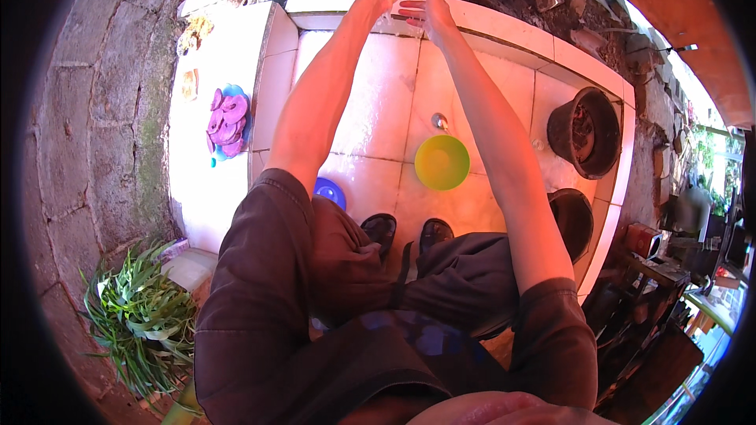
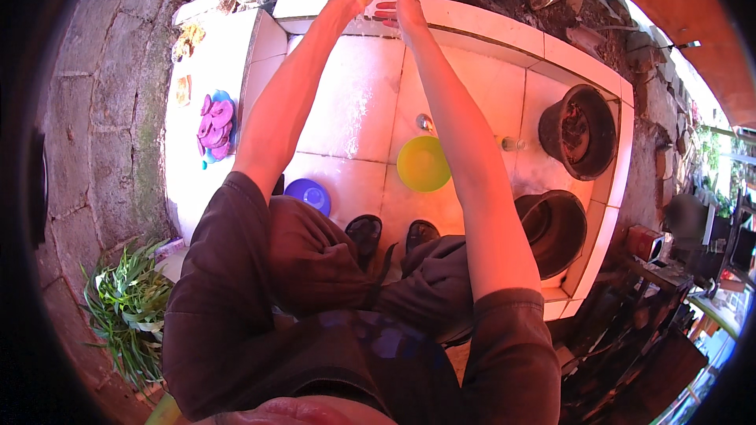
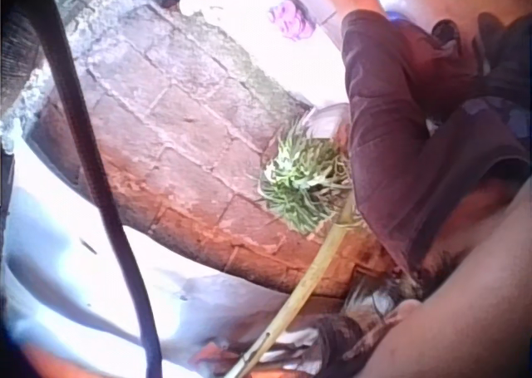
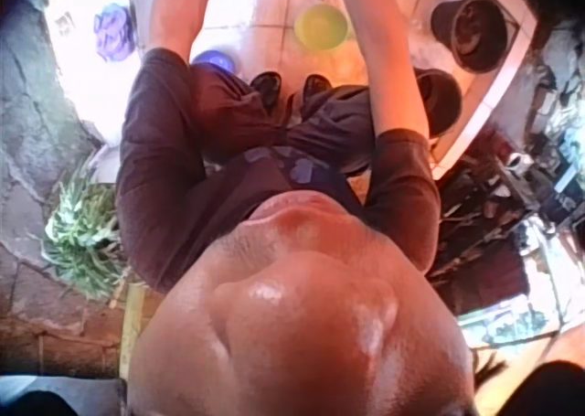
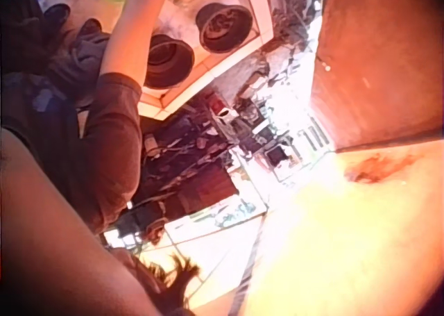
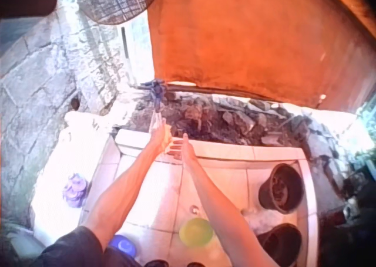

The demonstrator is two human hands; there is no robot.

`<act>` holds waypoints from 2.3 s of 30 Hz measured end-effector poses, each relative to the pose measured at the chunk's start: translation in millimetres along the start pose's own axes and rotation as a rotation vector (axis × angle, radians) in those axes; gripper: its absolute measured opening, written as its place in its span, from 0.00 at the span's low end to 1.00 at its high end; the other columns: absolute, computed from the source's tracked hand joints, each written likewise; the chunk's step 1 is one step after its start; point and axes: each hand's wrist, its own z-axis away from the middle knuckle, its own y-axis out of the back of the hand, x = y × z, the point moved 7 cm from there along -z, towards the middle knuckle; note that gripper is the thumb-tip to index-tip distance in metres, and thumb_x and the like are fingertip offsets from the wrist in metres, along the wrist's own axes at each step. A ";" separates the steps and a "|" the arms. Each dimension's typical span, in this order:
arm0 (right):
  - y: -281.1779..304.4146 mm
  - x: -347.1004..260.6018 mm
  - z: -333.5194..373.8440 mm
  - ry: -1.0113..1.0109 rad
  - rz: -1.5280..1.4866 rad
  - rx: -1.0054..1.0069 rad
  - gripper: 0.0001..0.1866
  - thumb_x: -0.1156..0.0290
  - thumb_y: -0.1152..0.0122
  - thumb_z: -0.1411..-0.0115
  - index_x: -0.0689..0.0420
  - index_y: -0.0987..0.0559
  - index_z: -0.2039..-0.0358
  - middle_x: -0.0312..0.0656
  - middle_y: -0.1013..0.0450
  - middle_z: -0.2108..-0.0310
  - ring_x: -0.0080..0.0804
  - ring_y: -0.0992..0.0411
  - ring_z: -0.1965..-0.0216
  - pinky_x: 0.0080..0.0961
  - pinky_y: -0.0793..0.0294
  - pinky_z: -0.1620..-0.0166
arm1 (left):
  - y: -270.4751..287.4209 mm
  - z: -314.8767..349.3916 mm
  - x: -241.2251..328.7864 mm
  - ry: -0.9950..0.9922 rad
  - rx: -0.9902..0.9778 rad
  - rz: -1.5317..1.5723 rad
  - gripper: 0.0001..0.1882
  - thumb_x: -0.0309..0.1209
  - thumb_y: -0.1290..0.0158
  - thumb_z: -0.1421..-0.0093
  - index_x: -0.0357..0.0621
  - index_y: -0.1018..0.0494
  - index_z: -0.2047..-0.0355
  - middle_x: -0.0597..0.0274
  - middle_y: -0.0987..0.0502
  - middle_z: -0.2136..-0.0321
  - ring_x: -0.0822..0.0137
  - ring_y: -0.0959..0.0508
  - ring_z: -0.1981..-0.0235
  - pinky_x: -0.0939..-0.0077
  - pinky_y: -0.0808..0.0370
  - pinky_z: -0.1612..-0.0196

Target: The person sits on a tiled floor and washes a green bowl and a purple bowl using a yellow sponge and running water from a tap. They scrub the bowls, rinse them, and place them aside.

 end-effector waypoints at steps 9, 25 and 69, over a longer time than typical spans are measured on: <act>-13.9 -11.2 -10.4 0.098 -0.078 0.009 0.42 0.34 0.71 0.27 0.63 0.29 0.41 0.51 0.23 0.52 0.45 0.25 0.48 0.39 0.25 0.50 | 23.8 25.7 15.5 -0.093 -0.098 0.235 0.22 0.48 0.60 0.25 0.41 0.29 0.60 0.56 0.24 0.73 0.63 0.23 0.76 0.70 0.27 0.78; -48.6 -23.0 -62.8 0.247 -0.408 -0.115 0.26 0.40 0.44 0.33 0.50 0.20 0.53 0.38 0.22 0.61 0.33 0.24 0.58 0.36 0.22 0.55 | -40.7 84.1 66.8 -0.577 -0.016 -0.451 0.28 0.49 0.65 0.23 0.41 0.24 0.46 0.47 0.17 0.59 0.51 0.18 0.56 0.63 0.23 0.54; -45.5 -8.1 -111.8 0.366 0.107 0.252 0.14 0.63 0.46 0.31 0.56 0.19 0.69 0.41 0.26 0.81 0.32 0.26 0.82 0.35 0.31 0.81 | 40.9 128.0 70.9 -0.634 0.413 -0.273 0.31 0.56 0.67 0.26 0.43 0.35 0.40 0.50 0.22 0.60 0.60 0.20 0.63 0.67 0.23 0.66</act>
